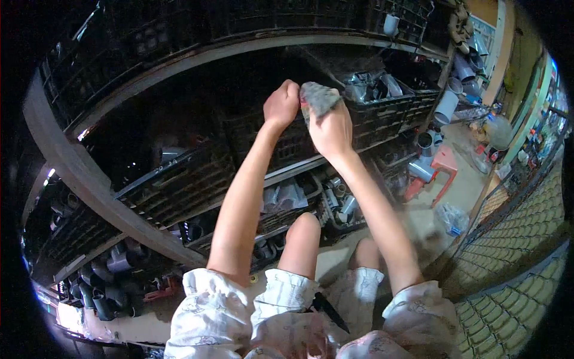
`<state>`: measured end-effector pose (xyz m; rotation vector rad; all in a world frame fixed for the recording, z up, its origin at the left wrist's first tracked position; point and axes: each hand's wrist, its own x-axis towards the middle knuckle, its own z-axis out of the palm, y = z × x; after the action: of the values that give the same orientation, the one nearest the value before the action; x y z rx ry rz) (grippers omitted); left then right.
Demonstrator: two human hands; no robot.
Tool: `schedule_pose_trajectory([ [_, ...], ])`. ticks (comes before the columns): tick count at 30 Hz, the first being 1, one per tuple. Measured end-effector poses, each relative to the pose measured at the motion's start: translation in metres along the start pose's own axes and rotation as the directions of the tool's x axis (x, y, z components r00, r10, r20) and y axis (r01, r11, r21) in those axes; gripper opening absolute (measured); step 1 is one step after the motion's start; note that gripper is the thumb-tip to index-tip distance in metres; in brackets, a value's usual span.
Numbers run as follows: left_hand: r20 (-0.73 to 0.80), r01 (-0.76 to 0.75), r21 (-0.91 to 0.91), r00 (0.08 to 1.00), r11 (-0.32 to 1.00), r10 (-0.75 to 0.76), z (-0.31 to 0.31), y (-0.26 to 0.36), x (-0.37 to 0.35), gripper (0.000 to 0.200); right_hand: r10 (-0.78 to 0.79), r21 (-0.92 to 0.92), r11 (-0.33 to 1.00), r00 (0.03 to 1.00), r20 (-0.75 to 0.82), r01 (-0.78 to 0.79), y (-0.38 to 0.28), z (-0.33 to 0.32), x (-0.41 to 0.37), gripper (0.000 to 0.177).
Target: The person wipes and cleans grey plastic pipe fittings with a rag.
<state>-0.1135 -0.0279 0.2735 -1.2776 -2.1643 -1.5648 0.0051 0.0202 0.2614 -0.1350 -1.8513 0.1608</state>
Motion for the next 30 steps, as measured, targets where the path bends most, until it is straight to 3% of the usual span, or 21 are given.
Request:
schedule_pose_trajectory([
  [2, 0.057, -0.006, 0.077, 0.998, 0.997, 0.002, -0.002, 0.007, -0.004, 0.041, 0.179, 0.086, 0.981, 0.982, -0.060, -0.174, 0.016, 0.004, 0.003, 0.017],
  [4, 0.056, -0.066, 0.034, 0.996, 0.997, 0.064, 0.000, -0.004, 0.004, 0.041, 0.381, 0.248, 0.889, 0.922, 0.067, -0.385, 0.020, 0.000, 0.020, 0.020],
  [6, 0.084, -0.069, -0.051, 0.994, 0.996, 0.073, 0.001, -0.014, 0.009, 0.043, 0.520, 0.366, 0.724, 0.812, 0.266, -0.584, 0.054, 0.020, 0.031, 0.020],
  [8, 0.108, -0.049, -0.094, 0.992, 0.994, 0.060, 0.000, -0.017, 0.011, 0.043, 0.560, 0.583, 0.347, 0.661, 0.499, -0.734, 0.053, 0.013, 0.034, 0.019],
  [9, 0.131, -0.046, -0.091, 0.990, 0.995, 0.058, -0.002, -0.015, 0.010, 0.042, 0.501, 0.608, 0.240, 0.633, 0.590, -0.757, 0.057, 0.011, 0.031, 0.018],
  [12, 0.128, -0.077, -0.155, 0.987, 0.985, 0.097, -0.003, -0.015, 0.010, 0.040, 0.539, 0.716, -0.071, 0.577, 0.614, -0.694, 0.053, 0.011, 0.007, 0.021],
  [13, 0.128, -0.053, -0.240, 0.988, 0.969, 0.086, -0.005, -0.011, 0.010, 0.040, 0.539, 0.733, -0.012, 0.613, 0.578, -0.680, 0.051, 0.008, 0.001, 0.027],
  [16, 0.126, 0.033, -0.425, 0.992, 0.904, 0.023, -0.007, 0.002, 0.010, 0.042, 0.614, 0.606, -0.143, 0.410, 0.674, -0.783, 0.042, -0.008, 0.000, 0.030],
  [17, 0.119, 0.072, -0.447, 0.993, 0.892, -0.020, -0.006, 0.006, 0.010, 0.044, 0.551, 0.630, -0.203, 0.445, 0.706, -0.749, 0.044, -0.007, 0.001, 0.035],
  [20, 0.149, 0.109, -0.514, 0.988, 0.851, -0.037, -0.007, 0.007, 0.015, 0.047, 0.593, 0.693, -0.242, 0.462, 0.660, -0.680, 0.040, -0.002, 0.004, 0.038],
  [21, 0.166, 0.111, -0.534, 0.986, 0.838, -0.025, -0.010, 0.005, 0.016, 0.048, 0.497, 0.752, -0.274, 0.581, 0.645, -0.600, 0.034, -0.001, 0.004, 0.041],
  [22, 0.210, 0.097, -0.516, 0.978, 0.851, 0.016, -0.012, 0.004, 0.016, 0.046, 0.520, 0.772, -0.228, 0.596, 0.612, -0.593, 0.026, -0.002, 0.006, 0.042],
  [24, 0.307, 0.069, -0.480, 0.947, 0.874, 0.094, -0.016, 0.004, 0.009, 0.044, 0.557, 0.762, -0.248, 0.555, 0.618, -0.599, 0.017, -0.006, 0.012, 0.042],
  [26, 0.293, 0.066, -0.465, 0.952, 0.883, 0.083, -0.015, 0.012, 0.000, 0.042, 0.592, 0.743, -0.250, 0.509, 0.625, -0.621, 0.020, -0.008, 0.021, 0.041],
  [27, 0.285, 0.043, -0.449, 0.954, 0.892, 0.097, -0.012, 0.011, 0.001, 0.042, 0.636, 0.729, -0.206, 0.477, 0.607, -0.652, 0.025, -0.003, 0.024, 0.043],
  [30, 0.162, -0.044, -0.464, 0.978, 0.885, 0.133, 0.002, -0.002, 0.013, 0.044, 0.634, 0.682, 0.303, 0.675, 0.377, -0.666, 0.027, 0.006, 0.014, 0.047],
])
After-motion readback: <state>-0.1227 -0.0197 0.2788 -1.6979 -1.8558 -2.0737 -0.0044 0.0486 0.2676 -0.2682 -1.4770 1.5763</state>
